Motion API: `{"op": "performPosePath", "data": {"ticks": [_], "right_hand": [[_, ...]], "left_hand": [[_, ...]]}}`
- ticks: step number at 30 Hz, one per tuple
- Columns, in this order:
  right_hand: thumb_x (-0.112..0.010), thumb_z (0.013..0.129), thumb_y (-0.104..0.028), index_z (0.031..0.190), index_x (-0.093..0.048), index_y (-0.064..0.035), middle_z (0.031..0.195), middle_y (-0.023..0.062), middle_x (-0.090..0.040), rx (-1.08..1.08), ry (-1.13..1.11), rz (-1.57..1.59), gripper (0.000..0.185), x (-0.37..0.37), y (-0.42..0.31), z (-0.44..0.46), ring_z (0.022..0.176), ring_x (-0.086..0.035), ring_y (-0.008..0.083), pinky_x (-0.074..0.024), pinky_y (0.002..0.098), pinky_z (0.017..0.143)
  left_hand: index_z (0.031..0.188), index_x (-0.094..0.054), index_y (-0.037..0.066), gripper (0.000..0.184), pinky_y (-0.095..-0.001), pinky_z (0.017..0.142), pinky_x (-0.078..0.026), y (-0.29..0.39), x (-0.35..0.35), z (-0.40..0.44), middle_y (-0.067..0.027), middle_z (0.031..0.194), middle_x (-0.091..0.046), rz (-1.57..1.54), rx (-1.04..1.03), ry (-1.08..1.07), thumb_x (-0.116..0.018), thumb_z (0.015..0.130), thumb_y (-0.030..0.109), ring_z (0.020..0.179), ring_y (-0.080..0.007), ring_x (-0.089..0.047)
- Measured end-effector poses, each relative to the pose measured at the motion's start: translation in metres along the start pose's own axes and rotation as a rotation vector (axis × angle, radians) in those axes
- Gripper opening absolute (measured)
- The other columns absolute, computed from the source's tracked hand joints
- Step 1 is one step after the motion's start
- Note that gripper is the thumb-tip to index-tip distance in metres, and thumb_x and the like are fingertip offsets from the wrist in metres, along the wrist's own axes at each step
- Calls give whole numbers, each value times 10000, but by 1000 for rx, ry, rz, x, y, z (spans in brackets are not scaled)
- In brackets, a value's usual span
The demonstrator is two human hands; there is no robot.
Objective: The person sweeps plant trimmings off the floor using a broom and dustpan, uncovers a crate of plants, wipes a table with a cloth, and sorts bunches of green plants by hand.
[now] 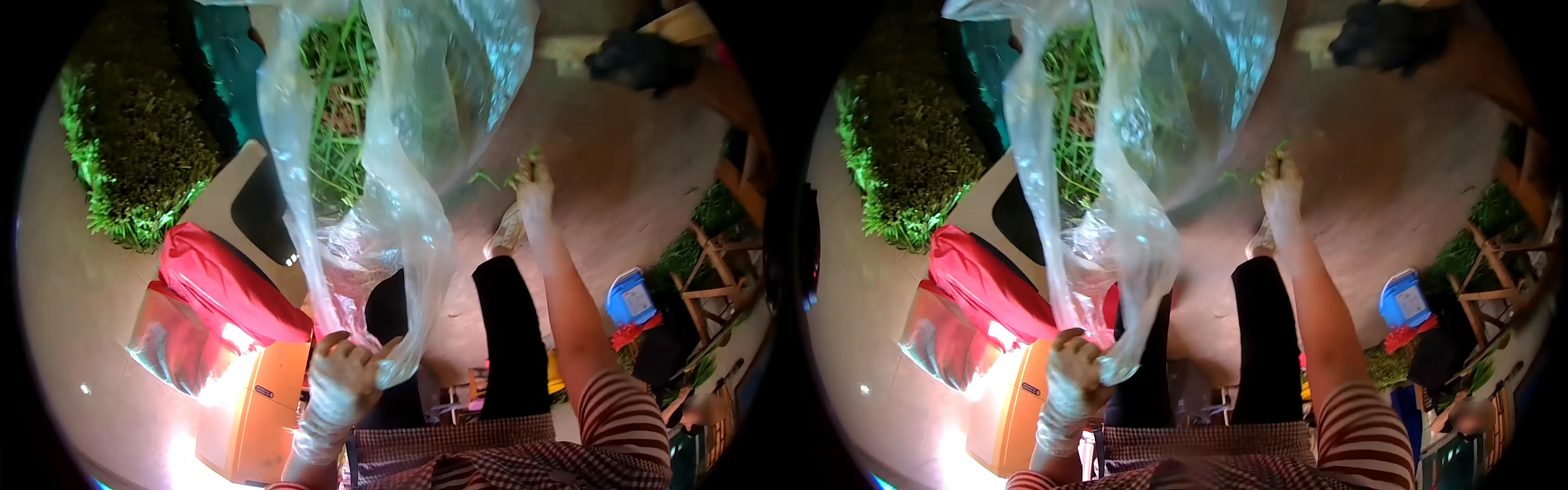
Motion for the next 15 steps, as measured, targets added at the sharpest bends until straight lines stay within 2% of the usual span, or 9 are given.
{"op": "performPosePath", "data": {"ticks": [1, 3, 5, 6, 7, 9, 11, 13, 15], "right_hand": [[-493, 935, -102, 958, -546, -70, 767, 5, -534, 81, -10, 37, 66, -6, -73, -38, 634, -488, 62, -430, 213, 558], [-537, 924, -116, 912, -539, -62, 764, 0, -534, 197, -132, 54, 55, -25, -198, -116, 623, -480, 57, -421, 195, 546], [-531, 923, -104, 876, -520, -65, 737, -5, -513, 289, -407, 161, 62, -55, -266, -175, 618, -475, 61, -410, 201, 533], [-538, 912, -90, 858, -516, -70, 712, 1, -498, 371, -466, 2, 61, -77, -288, -201, 618, -479, 68, -408, 215, 529], [-545, 900, -76, 840, -512, -74, 686, 6, -483, 454, -517, -160, 69, -97, -310, -224, 619, -482, 75, -406, 229, 524], [-561, 875, -131, 860, -507, -79, 695, 24, -485, 321, -716, -436, 76, -129, -270, -226, 633, -502, 100, -406, 237, 543], [-608, 820, -176, 923, -534, -57, 773, 49, -532, 404, -865, -914, 174, -147, -203, -217, 694, -539, 137, -436, 240, 613], [-657, 766, -207, 1026, -531, -34, 908, 84, -549, 513, -748, -1148, 336, -137, -219, -238, 812, -543, 188, -443, 274, 721], [-690, 729, -229, 1148, -484, -23, 1064, 127, -514, 558, -430, -1014, 510, -98, -250, -287, 965, -503, 246, -412, 342, 840]], "left_hand": [[1126, -636, 143, 460, -365, 732, -463, 8, -4, -5, -14, 684, -563, -17, -43, 16, -602, 668, 132, 687, -191, -585], [1025, -646, 141, 341, -372, 643, -463, 31, -10, -7, -27, 637, -566, 16, -70, -65, -581, 691, 123, 625, -209, -602], [864, -610, 101, 189, -396, 573, -416, 51, -22, -16, -60, 595, -580, -38, -53, -139, -573, 678, 99, 584, -255, -595], [859, -591, 111, 156, -397, 552, -415, 63, -25, -20, -68, 536, -558, -26, -91, -153, -546, 711, 94, 519, -266, -591], [799, -585, 118, 100, -387, 565, -421, 75, -18, -24, -71, 545, -568, -11, -91, -168, -573, 704, 89, 544, -255, -612], [752, -582, 117, 77, -391, 578, -428, 94, -11, -40, -71, 559, -584, 79, 24, -185, -606, 688, 80, 558, -253, -621], [735, -589, 115, 84, -395, 596, -438, 103, 9, -61, -66, 576, -598, 44, 65, -135, -630, 676, 73, 585, -259, -636], [740, -588, 114, 83, -396, 599, -439, 108, 36, -78, -67, 581, -601, 30, 62, -73, -626, 680, 70, 596, -264, -639], [742, -583, 88, 50, -420, 611, -442, 111, 69, -94, -89, 634, -612, -71, -2, -53, -611, 702, 79, 615, -286, -634]]}}
Point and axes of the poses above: each hand's wrist, its own z-axis towards the middle knuckle, its own x-axis out of the back of the hand, y = z × x, the point moved 5 cm from there along z, towards the middle knuckle
